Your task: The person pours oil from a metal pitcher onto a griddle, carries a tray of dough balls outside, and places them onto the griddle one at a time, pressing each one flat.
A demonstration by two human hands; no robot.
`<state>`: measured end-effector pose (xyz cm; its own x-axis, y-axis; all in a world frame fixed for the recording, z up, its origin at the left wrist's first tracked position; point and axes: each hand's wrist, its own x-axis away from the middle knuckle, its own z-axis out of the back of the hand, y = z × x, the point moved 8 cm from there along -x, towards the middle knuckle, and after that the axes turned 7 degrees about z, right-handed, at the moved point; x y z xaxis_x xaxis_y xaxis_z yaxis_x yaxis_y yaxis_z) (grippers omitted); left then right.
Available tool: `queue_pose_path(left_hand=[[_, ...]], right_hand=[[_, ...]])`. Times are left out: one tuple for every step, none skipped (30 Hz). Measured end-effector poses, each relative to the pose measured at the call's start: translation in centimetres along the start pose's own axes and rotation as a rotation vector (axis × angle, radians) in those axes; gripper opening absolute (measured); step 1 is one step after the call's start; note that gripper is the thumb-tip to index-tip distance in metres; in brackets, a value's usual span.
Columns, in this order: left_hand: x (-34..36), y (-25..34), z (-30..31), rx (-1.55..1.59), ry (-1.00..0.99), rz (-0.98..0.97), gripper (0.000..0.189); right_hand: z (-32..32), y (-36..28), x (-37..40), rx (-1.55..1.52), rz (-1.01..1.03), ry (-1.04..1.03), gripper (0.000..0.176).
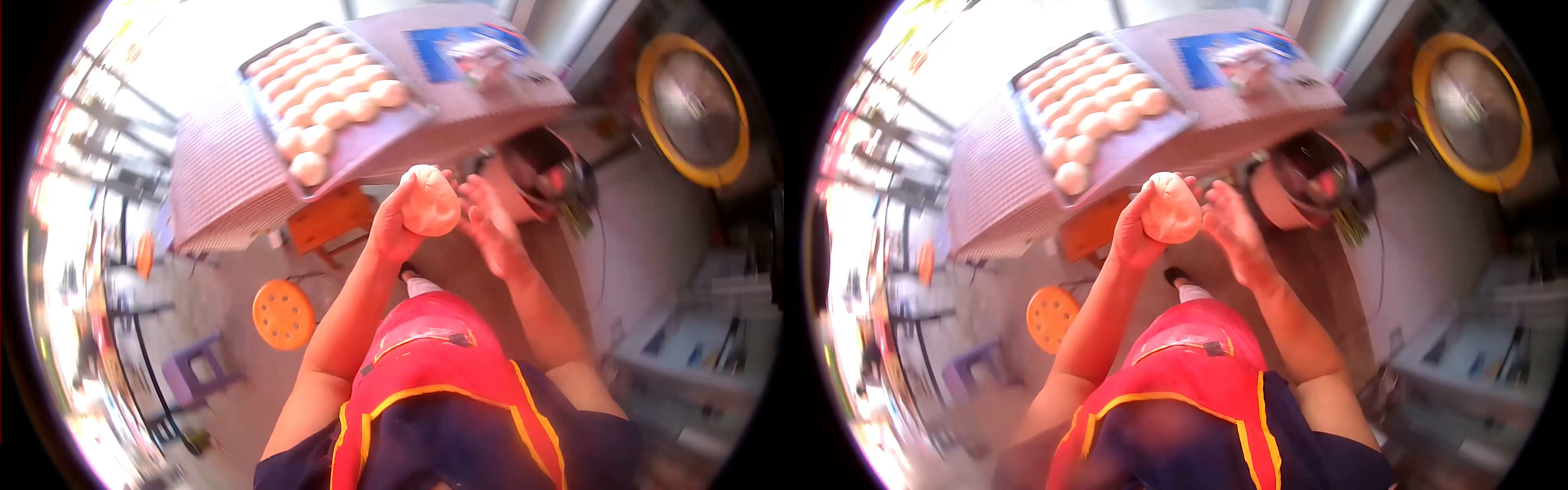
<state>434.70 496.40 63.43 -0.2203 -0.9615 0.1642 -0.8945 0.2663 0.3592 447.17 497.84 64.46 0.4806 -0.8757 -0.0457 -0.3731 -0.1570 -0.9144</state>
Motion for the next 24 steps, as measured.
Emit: queue_pose_path(left_hand=[[-0.3, -4.1, -1.2, -0.051, -0.053, 0.086, 0.045], [-0.3, -8.4, -2.4, -0.099, -0.108, 0.179, 0.044], [0.2, -12.5, -3.4, -0.237, -0.136, 0.209, 0.040], [0.9, -16.3, -4.3, -0.397, -0.070, 0.220, 0.038], [2.0, -19.7, -5.3, -0.566, -0.021, 0.218, 0.036], [2.9, -23.3, -6.8, -0.754, -0.068, 0.250, 0.038], [4.0, -26.7, -8.1, -0.939, -0.134, 0.265, 0.039], [4.7, -30.2, -8.9, -1.039, -0.243, 0.265, 0.040], [5.7, -33.6, -9.6, -1.127, -0.357, 0.255, 0.042], [7.3, -36.3, -11.2, -1.141, -0.394, 0.301, 0.041], [9.0, -38.9, -12.5, -1.153, -0.426, 0.343, 0.041], [10.4, -41.9, -12.5, -1.127, -0.454, 0.430, 0.040], [11.3, -44.8, -12.2, -1.109, -0.468, 0.510, 0.040], [12.8, -47.7, -11.6, -1.104, -0.485, 0.589, 0.038], [13.9, -50.5, -11.1, -1.103, -0.486, 0.665, 0.037], [14.9, -53.7, -10.7, -1.099, -0.479, 0.730, 0.035], [15.7, -56.8, -10.8, -1.160, -0.508, 0.764, 0.033], [16.4, -59.8, -10.9, -1.220, -0.534, 0.795, 0.032], [17.1, -63.0, -11.1, -1.280, -0.556, 0.822, 0.030], [18.0, -66.3, -11.5, -1.277, -0.585, 0.836, 0.030], [18.6, -69.0, -12.1, -1.280, -0.606, 0.852, 0.029], [19.6, -72.9, -13.2, -1.273, -0.635, 0.862, 0.029], [20.6, -76.1, -13.6, -1.290, -0.602, 0.904, 0.029], [21.5, -79.3, -14.4, -1.314, -0.572, 0.944, 0.028]], right_hand=[[0.9, 0.6, 3.3, -0.362, -0.095, 0.053, 0.070], [1.0, -0.1, 6.4, -0.539, -0.050, 0.068, 0.073], [2.4, -0.1, 9.8, -0.643, -0.037, 0.045, 0.069], [4.7, 0.0, 13.3, -0.693, -0.013, 0.146, 0.067], [6.8, 0.2, 16.9, -0.751, 0.021, 0.243, 0.065], [9.2, 0.5, 20.6, -0.763, 0.080, 0.311, 0.063], [11.2, 0.6, 24.7, -0.776, 0.144, 0.379, 0.060], [13.0, 0.4, 28.7, -0.803, 0.174, 0.453, 0.056], [14.1, -0.9, 32.9, -0.762, 0.238, 0.537, 0.054], [15.1, -2.1, 37.1, -0.720, 0.296, 0.621, 0.053], [16.1, -3.2, 41.5, -0.679, 0.344, 0.704, 0.051], [17.4, -2.8, 46.2, -0.737, 0.336, 0.824, 0.048], [19.2, -2.8, 50.9, -0.754, 0.437, 0.899, 0.048], [20.6, -2.0, 55.7, -0.776, 0.525, 0.949, 0.048], [22.0, -1.6, 60.2, -0.803, 0.602, 0.991, 0.048], [23.2, -1.9, 65.3, -0.802, 0.715, 1.025, 0.046], [23.9, -2.6, 70.9, -0.747, 0.776, 1.135, 0.044], [24.5, -3.7, 76.3, -0.665, 0.898, 1.208, 0.044], [26.3, -3.5, 82.3, -0.586, 0.986, 1.244, 0.042], [26.9, -4.5, 88.2, -0.527, 1.019, 1.351, 0.040], [27.2, -5.5, 93.5, -0.476, 1.043, 1.459, 0.038], [28.7, -5.7, 99.5, -0.416, 1.065, 1.552, 0.038], [28.6, -7.4, 104.7, -0.308, 0.931, 1.813, 0.037], [30.3, -3.0, 114.1, -0.169, 0.700, 2.339, 0.035]])
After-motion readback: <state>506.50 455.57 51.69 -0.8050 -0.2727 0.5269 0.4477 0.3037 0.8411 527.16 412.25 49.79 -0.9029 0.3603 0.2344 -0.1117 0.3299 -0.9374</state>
